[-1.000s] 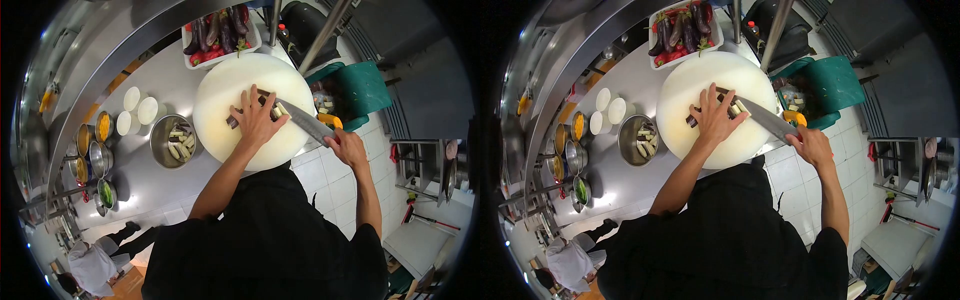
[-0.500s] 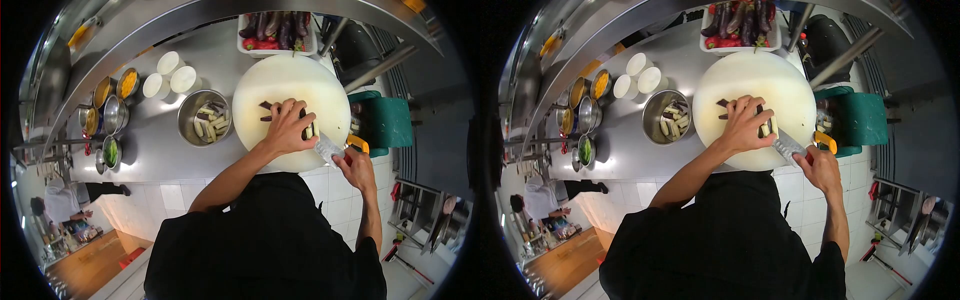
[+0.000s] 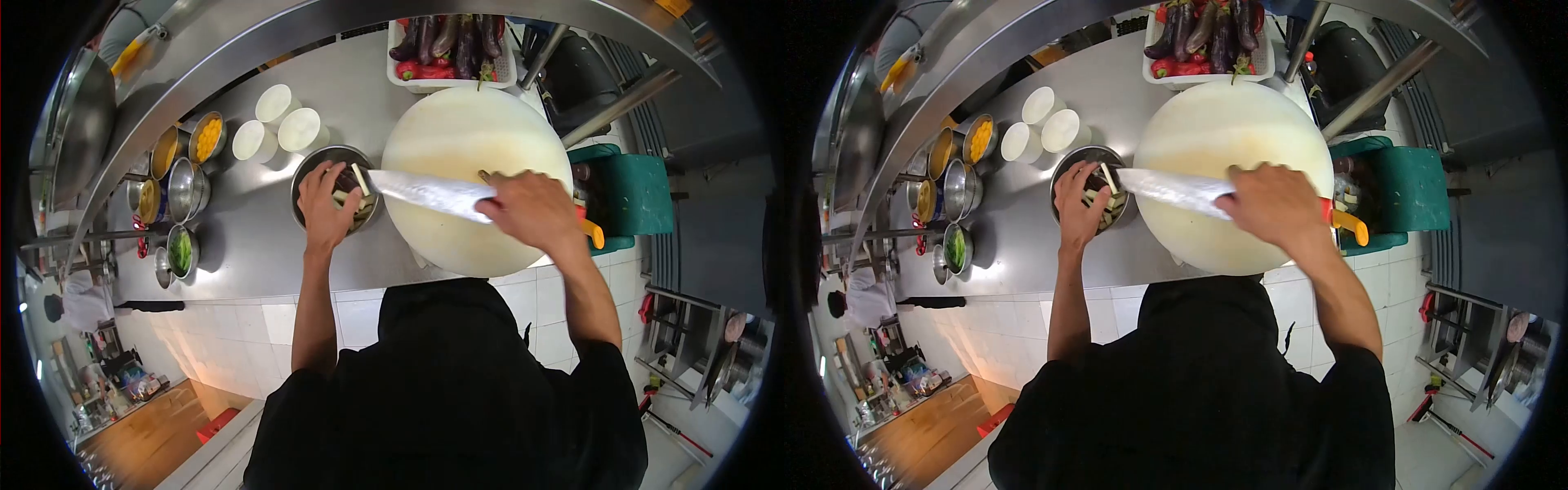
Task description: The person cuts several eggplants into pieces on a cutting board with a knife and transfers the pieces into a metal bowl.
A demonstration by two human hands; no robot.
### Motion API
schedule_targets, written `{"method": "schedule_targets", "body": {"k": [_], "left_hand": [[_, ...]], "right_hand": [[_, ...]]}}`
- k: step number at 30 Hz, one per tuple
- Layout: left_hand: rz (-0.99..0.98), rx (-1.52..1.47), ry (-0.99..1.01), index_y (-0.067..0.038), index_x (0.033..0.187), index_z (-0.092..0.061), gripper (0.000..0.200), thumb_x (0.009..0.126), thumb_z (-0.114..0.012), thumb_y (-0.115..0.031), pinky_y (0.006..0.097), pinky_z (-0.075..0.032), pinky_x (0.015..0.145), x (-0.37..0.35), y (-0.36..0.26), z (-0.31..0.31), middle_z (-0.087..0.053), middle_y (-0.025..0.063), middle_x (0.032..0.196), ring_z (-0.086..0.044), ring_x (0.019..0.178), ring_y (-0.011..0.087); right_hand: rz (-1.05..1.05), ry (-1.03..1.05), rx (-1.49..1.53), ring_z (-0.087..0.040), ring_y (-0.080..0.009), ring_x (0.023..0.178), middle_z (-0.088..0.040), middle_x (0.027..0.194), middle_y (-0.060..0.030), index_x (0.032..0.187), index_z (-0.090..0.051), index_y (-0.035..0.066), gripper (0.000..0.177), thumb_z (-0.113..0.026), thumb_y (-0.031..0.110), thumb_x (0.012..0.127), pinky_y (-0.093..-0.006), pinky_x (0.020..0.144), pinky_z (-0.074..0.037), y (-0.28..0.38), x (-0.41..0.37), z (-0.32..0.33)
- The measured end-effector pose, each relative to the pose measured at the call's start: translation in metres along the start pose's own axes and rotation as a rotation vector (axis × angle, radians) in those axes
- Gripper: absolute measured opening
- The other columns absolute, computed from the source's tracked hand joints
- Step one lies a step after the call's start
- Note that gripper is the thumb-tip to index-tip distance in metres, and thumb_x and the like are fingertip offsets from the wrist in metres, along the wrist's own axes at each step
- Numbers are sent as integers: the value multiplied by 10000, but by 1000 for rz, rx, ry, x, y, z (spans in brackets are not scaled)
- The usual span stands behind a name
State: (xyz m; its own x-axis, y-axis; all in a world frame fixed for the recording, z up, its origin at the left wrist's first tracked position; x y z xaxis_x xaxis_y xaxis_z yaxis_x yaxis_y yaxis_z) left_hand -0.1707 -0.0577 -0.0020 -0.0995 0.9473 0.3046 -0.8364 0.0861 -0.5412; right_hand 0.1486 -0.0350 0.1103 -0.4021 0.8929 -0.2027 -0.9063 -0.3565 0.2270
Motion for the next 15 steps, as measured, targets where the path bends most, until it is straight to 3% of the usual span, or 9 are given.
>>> {"method": "schedule_targets", "body": {"k": [5, 8, 9, 13, 15], "left_hand": [[-202, -140, -11, -89, 1230, -672, 460, 778, -753, -87, 467, -417, 1063, -3, -48, -12, -588, 144, 1309, -511, 1213, 368], [-263, -65, 243, -93, 1206, -674, 441, 772, -751, -85, 459, -438, 1035, 2, -90, -39, -594, 125, 1247, -526, 1172, 361], [-350, 3, 289, -78, 1163, -673, 388, 780, -733, -54, 444, -479, 965, 5, -90, -52, -625, 120, 1137, -574, 1089, 346], [-361, -106, 272, -61, 1024, -660, 263, 764, -691, -38, 439, -514, 845, 37, -99, -83, -641, 111, 948, -624, 927, 336], [-366, -242, 248, -74, 1032, -666, 282, 753, -687, -38, 445, -505, 859, 50, -116, -104, -642, 103, 988, -616, 972, 336]], "right_hand": [[-246, -75, 30, -684, -385, 761, -694, 743, -178, 869, -690, 46, 346, -751, 386, 881, -482, 684, -527, -87, -71, 11], [-417, -110, 137, -658, -357, 675, -677, 709, -175, 875, -695, 25, 346, -777, 362, 874, -451, 641, -506, -130, -115, -8], [-474, -116, 178, -644, -346, 645, -672, 700, -174, 879, -699, 20, 341, -782, 351, 875, -439, 629, -499, -138, -129, -14], [-624, -171, 373, -593, -266, 563, -650, 668, -157, 856, -709, -9, 359, -788, 340, 889, -397, 580, -465, -161, -175, -49], [-681, -203, 428, -555, -212, 547, -614, 638, -125, 838, -691, -26, 396, -773, 356, 906, -387, 564, -447, -162, -190, -61]]}}
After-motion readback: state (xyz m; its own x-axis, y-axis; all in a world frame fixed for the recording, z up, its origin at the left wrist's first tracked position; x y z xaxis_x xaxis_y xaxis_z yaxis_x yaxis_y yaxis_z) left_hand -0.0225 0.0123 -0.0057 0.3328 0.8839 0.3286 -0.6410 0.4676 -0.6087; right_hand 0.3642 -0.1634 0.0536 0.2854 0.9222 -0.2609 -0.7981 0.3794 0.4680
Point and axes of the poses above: each hand's wrist, its own x-axis towards the middle knuckle, its own z-axis out of the back of the hand, y = z × x, the point moved 4 cm from there along x, towards the middle knuckle
